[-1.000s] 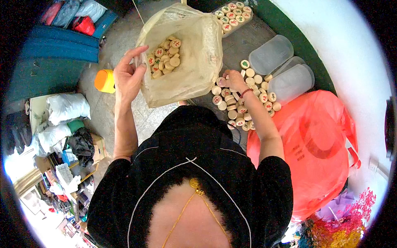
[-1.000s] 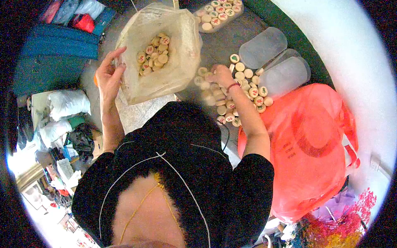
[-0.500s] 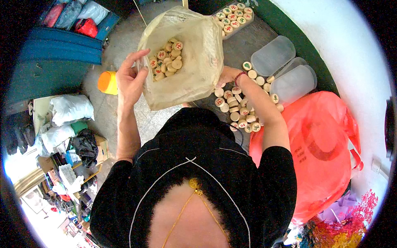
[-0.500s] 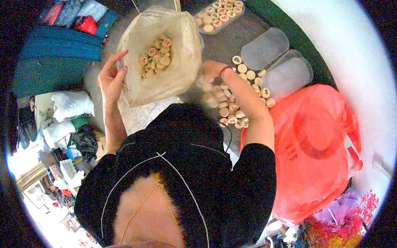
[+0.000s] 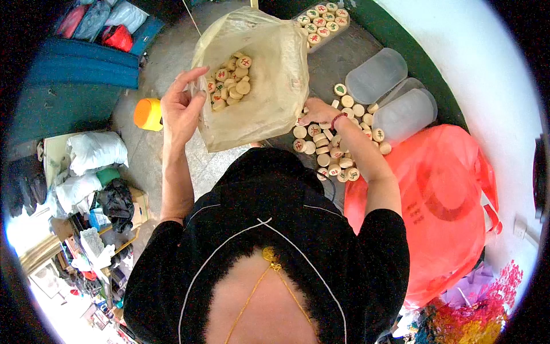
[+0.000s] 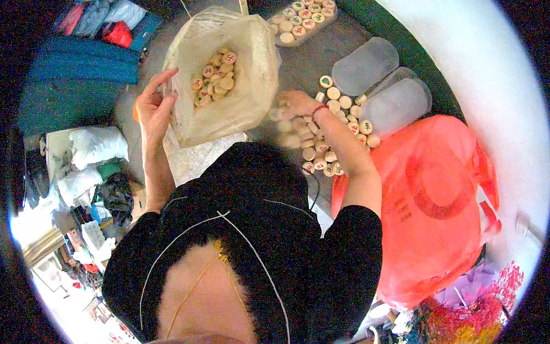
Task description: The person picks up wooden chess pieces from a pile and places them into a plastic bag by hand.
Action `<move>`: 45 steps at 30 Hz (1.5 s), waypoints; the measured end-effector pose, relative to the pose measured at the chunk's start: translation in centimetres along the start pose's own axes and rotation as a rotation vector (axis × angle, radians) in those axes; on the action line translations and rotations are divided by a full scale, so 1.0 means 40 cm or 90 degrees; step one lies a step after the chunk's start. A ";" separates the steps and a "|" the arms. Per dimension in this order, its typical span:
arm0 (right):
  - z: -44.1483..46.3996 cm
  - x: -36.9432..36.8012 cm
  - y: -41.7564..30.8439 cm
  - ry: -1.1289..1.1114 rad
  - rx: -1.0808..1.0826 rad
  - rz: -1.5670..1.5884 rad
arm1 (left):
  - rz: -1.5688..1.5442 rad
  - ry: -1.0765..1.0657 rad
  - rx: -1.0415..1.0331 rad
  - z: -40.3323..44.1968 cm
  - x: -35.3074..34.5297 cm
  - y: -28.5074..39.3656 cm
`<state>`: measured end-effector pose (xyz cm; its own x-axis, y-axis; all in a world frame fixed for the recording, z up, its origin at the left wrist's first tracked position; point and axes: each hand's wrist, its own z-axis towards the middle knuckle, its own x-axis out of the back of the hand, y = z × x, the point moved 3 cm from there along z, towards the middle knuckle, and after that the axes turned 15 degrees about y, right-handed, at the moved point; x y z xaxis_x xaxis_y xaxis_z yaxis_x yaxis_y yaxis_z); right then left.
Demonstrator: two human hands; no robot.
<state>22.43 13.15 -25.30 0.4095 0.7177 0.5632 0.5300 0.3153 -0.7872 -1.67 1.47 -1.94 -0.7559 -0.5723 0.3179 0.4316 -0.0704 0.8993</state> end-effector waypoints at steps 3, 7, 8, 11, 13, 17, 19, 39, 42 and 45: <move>-0.018 0.000 0.019 0.016 -0.042 0.046 | 0.032 0.000 0.025 0.001 0.006 -0.012; -0.085 0.040 0.073 0.224 -0.157 0.563 | -0.005 0.009 0.011 -0.004 0.003 0.013; -0.107 0.045 0.080 0.305 -0.174 0.851 | -0.007 0.008 0.013 -0.007 0.004 0.019; -0.162 0.107 -0.006 0.340 -0.081 1.134 | 0.027 -0.007 0.037 -0.005 -0.005 0.008; -0.179 0.150 -0.097 0.296 -0.009 1.132 | -0.019 0.008 -0.001 -0.004 -0.009 -0.021; -0.176 0.217 -0.312 0.259 0.059 0.985 | 0.017 -0.011 0.035 -0.019 -0.014 0.031; -0.138 0.214 -0.385 0.275 0.073 0.749 | 0.049 -0.011 0.000 -0.022 -0.002 0.018; -0.196 0.074 -0.119 0.514 -0.117 0.214 | 0.002 0.019 -0.026 -0.035 0.006 0.007; -0.200 -0.075 -0.058 0.411 -0.007 -0.061 | 0.014 0.000 -0.011 -0.035 -0.001 0.025; -0.195 -0.172 -0.045 0.342 0.165 -0.301 | 0.039 -0.006 0.010 -0.037 0.003 0.010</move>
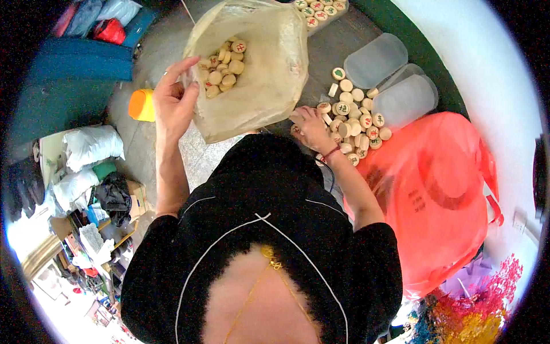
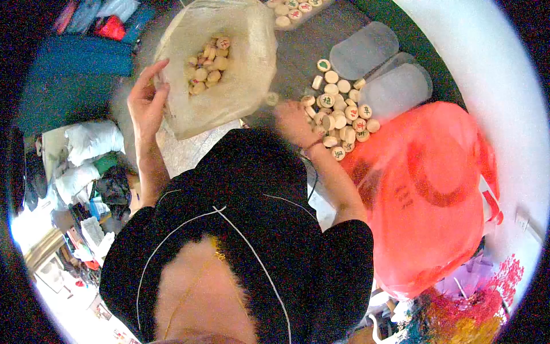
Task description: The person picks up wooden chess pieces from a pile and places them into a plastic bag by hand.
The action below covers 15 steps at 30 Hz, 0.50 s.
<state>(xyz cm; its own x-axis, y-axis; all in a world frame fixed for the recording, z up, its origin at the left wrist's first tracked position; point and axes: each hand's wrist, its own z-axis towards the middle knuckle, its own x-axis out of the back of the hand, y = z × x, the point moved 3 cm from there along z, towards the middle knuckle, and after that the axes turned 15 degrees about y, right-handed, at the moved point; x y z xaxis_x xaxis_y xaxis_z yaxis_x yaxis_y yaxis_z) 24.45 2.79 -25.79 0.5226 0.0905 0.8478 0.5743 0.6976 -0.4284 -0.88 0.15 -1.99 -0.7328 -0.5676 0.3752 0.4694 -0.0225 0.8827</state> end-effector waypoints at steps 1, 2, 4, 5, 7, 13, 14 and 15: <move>-0.005 -0.006 -0.009 -0.011 -0.001 -0.027 | 0.009 0.013 0.010 -0.001 -0.002 -0.003; -0.009 -0.010 -0.014 -0.023 -0.001 -0.054 | -0.048 0.016 0.012 -0.003 -0.009 0.007; -0.015 -0.017 -0.011 -0.009 -0.015 -0.070 | -0.046 0.015 0.004 -0.003 -0.011 0.002; -0.016 -0.022 -0.005 0.004 -0.022 -0.085 | -0.043 0.022 -0.005 -0.003 -0.007 0.000; 0.000 -0.023 0.004 0.044 -0.015 -0.091 | 0.049 -0.002 0.049 -0.002 0.002 -0.003; 0.090 -0.001 0.065 0.116 -0.160 -0.234 | -0.068 0.014 -0.029 -0.003 -0.007 0.001; 0.089 -0.023 0.092 0.160 -0.160 -0.241 | -0.031 0.003 -0.006 -0.004 -0.001 -0.001; 0.087 -0.022 0.103 0.160 -0.160 -0.240 | 0.006 -0.008 0.017 -0.004 0.003 -0.004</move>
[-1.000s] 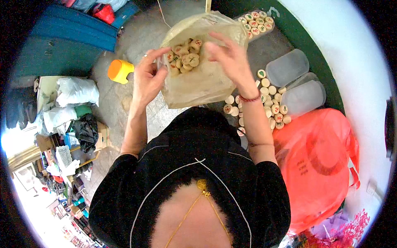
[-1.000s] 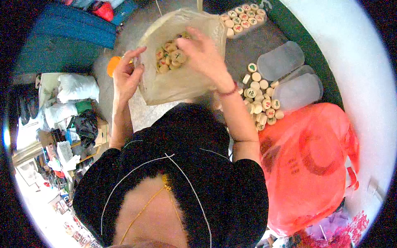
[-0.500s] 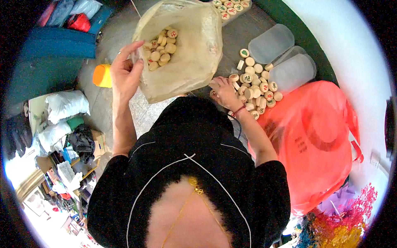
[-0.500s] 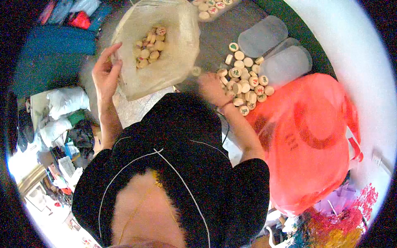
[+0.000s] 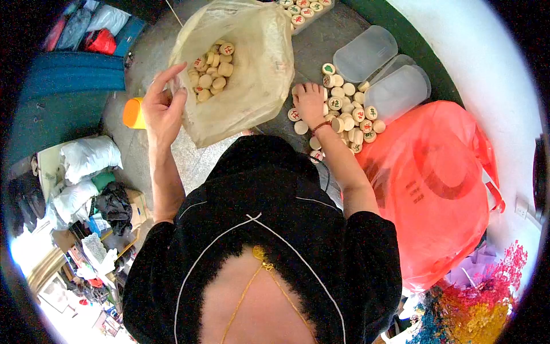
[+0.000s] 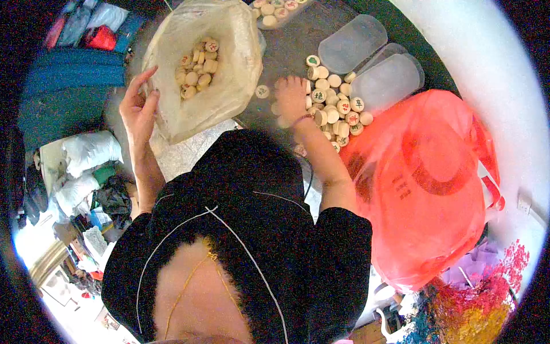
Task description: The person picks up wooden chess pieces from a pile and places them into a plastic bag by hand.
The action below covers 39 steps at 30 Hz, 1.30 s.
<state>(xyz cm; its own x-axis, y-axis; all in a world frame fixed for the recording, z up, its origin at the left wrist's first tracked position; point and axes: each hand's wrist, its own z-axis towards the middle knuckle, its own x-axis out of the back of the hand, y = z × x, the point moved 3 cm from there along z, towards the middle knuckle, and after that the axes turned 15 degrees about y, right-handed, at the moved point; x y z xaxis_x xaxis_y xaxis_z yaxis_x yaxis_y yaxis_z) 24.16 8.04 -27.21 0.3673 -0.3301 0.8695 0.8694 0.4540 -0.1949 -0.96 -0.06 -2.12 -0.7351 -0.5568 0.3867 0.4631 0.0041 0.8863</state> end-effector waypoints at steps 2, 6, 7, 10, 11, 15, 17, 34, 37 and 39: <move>0.004 0.001 0.024 0.020 -0.028 0.171 | -0.015 0.004 -0.004 0.003 0.004 -0.003; 0.010 0.061 0.077 0.118 -0.109 0.152 | -0.044 0.031 -0.011 0.003 0.009 -0.001; 0.009 0.087 0.092 0.071 -0.131 0.124 | -0.046 0.032 -0.009 0.004 0.009 -0.001; -0.001 0.089 0.134 0.122 -0.187 0.035 | -0.083 0.022 0.000 0.008 0.001 -0.004; -0.006 0.067 0.152 0.093 -0.192 0.042 | -0.086 0.022 -0.018 0.011 -0.002 -0.006; 0.020 0.060 0.143 -0.011 -0.217 -0.023 | -0.066 0.020 0.000 0.014 -0.004 0.000; 0.031 0.046 0.148 -0.008 -0.232 -0.036 | -0.046 0.023 -0.008 0.016 0.002 0.000; 0.124 -0.048 0.149 -0.090 -0.169 -0.032 | -0.065 0.026 -0.075 0.024 0.010 -0.016; 0.128 -0.050 0.150 -0.069 -0.196 -0.035 | -0.021 0.022 -0.053 0.019 0.019 -0.018; 0.110 -0.102 0.163 -0.028 -0.153 -0.066 | -0.014 0.027 -0.012 0.016 0.017 -0.019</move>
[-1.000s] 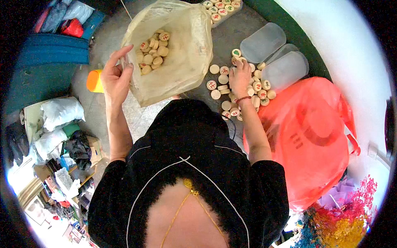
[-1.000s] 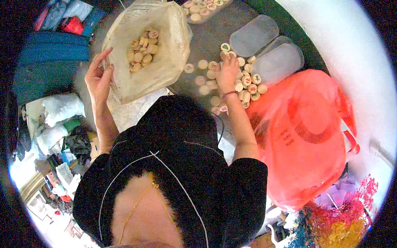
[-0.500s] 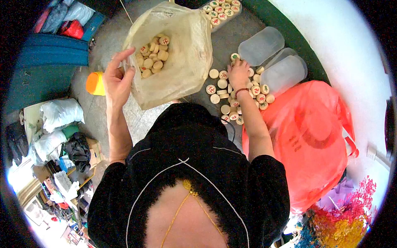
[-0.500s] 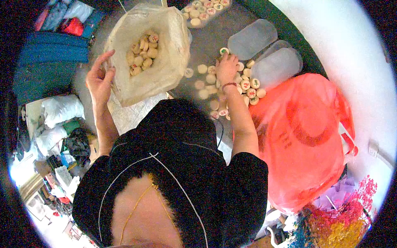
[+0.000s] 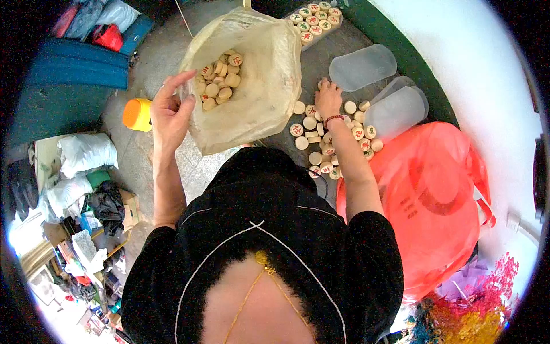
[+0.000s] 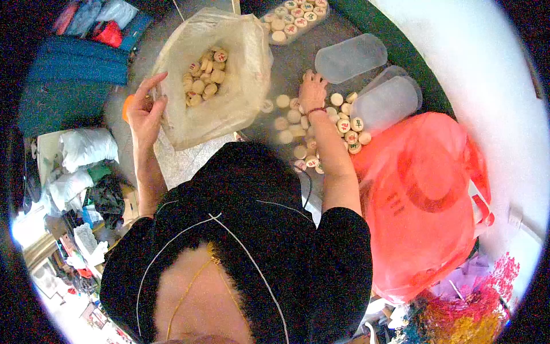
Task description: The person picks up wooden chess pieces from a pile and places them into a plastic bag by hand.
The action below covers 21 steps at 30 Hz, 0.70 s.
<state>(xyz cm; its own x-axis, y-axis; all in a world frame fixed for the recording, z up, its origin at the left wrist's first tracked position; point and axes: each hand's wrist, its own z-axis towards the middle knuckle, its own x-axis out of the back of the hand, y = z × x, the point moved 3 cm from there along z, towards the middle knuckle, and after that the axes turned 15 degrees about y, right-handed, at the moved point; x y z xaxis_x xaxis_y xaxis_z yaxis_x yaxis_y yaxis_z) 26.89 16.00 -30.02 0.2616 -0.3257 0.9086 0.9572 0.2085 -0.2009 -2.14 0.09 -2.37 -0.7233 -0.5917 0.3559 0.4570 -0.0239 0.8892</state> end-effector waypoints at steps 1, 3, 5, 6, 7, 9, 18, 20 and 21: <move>0.000 -0.007 -0.001 0.045 0.039 -0.028 | -0.001 0.002 0.000 -0.001 -0.005 0.003; 0.006 -0.018 0.006 0.017 0.010 -0.013 | -0.054 0.020 0.004 -0.002 -0.012 0.011; 0.010 -0.006 0.010 -0.010 -0.021 0.003 | -0.014 0.012 -0.015 0.001 -0.003 0.007; 0.011 0.020 0.014 0.014 -0.042 0.074 | 0.024 0.005 -0.033 0.004 0.000 0.006; 0.019 0.037 0.021 0.039 -0.060 0.147 | 0.023 0.010 -0.035 0.006 0.003 0.007; 0.032 0.067 0.036 0.079 -0.092 0.246 | 0.049 0.000 0.006 -0.001 0.009 0.002; -0.023 0.139 0.063 -0.308 -0.779 1.585 | 0.000 -0.018 -0.015 0.006 -0.024 -0.001; -0.026 0.169 0.046 -0.311 -0.781 1.622 | 0.002 -0.024 -0.023 0.007 -0.023 0.008; -0.028 0.168 0.045 -0.310 -0.783 1.623 | 0.003 -0.028 -0.029 0.006 -0.022 0.011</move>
<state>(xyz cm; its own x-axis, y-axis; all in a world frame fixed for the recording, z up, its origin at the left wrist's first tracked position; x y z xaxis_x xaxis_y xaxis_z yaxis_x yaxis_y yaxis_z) 30.49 13.15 -24.70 0.2915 -0.3710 -0.8817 -0.8426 -0.5360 -0.0531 -1.43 0.81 -2.20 -0.7423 -0.5564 0.3734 0.4833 -0.0586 0.8735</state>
